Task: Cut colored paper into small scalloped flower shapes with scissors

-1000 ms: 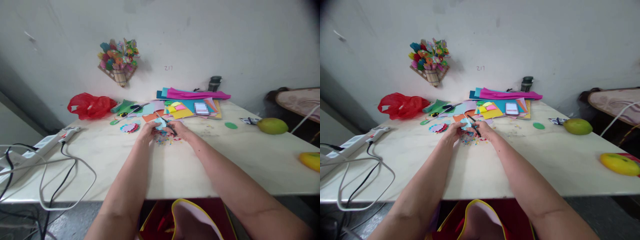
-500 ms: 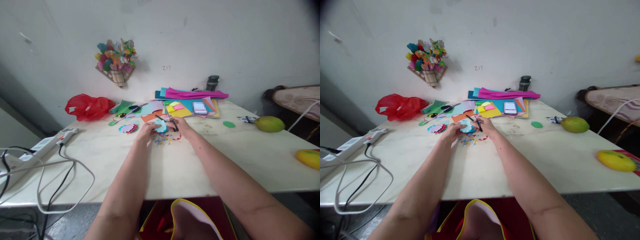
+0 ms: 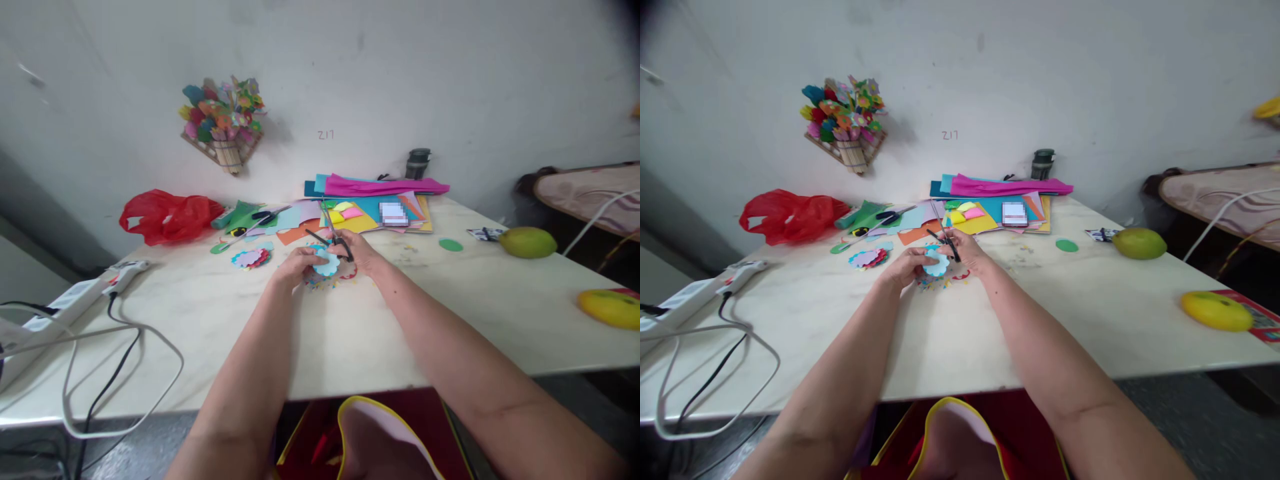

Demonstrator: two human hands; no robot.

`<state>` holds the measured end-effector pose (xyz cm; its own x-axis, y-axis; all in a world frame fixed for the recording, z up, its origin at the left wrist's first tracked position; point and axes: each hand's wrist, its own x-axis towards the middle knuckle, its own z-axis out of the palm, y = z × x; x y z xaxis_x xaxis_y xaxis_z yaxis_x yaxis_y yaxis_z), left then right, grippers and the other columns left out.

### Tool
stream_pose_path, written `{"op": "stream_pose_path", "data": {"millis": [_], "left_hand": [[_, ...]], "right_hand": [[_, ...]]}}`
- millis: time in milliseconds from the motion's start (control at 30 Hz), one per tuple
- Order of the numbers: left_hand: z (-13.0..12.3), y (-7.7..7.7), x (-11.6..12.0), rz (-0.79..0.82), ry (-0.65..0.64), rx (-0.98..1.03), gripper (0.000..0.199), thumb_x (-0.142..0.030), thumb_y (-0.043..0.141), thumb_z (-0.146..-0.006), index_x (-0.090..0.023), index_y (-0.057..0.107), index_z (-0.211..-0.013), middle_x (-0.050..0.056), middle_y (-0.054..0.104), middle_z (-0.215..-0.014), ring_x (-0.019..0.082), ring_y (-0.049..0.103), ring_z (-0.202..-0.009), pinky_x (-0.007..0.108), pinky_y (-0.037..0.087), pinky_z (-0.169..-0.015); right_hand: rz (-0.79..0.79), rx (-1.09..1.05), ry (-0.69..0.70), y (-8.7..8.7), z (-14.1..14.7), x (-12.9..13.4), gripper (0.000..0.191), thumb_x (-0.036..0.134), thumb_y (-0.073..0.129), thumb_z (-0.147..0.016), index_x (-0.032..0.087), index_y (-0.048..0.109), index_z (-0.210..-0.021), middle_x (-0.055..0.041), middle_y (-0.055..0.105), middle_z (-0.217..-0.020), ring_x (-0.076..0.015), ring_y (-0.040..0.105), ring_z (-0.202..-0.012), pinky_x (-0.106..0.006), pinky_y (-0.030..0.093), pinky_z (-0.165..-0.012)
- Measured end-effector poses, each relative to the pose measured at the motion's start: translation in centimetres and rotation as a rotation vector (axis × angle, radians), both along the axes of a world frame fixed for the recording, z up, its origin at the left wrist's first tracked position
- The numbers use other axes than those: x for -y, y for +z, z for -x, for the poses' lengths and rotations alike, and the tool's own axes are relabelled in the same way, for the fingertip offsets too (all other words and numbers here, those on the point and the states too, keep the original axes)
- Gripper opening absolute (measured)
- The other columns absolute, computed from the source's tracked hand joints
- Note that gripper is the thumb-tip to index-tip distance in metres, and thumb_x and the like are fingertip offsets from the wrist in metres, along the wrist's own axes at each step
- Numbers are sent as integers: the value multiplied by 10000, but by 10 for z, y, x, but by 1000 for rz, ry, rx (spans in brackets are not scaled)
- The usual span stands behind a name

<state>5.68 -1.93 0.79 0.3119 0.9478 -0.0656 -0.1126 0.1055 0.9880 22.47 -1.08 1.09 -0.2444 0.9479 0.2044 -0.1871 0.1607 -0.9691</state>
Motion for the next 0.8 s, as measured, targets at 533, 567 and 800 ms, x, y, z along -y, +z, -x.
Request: {"op": "stream_pose_path", "data": {"millis": [533,567,800], "left_hand": [[5,-3,-5,-79,45,46,232,-212,794,-487,-105,686,-662,60,672,-637,135,592,-514,262,504,-541],[5,-4,-6,-90,67,55,221,-209,791,-494,-106,684,-659,57,669,-637,132,587,-509,262,503,-537],[3,-3,-6,-107,150,142,251,-193,797,-477,-101,693,-687,56,678,-679,152,627,-606,277,534,-629]], "right_hand": [[6,-5,-74,2,2,1,340,180,693,-494,172,580,-815,77,536,-524,-81,475,-473,-203,355,-476],[14,1,-82,2,2,1,337,178,691,-498,174,579,-816,78,530,-519,-80,471,-464,-198,343,-459],[57,31,-64,4,8,6,347,199,702,-503,176,553,-816,66,541,-516,-85,482,-442,-180,279,-378]]}}
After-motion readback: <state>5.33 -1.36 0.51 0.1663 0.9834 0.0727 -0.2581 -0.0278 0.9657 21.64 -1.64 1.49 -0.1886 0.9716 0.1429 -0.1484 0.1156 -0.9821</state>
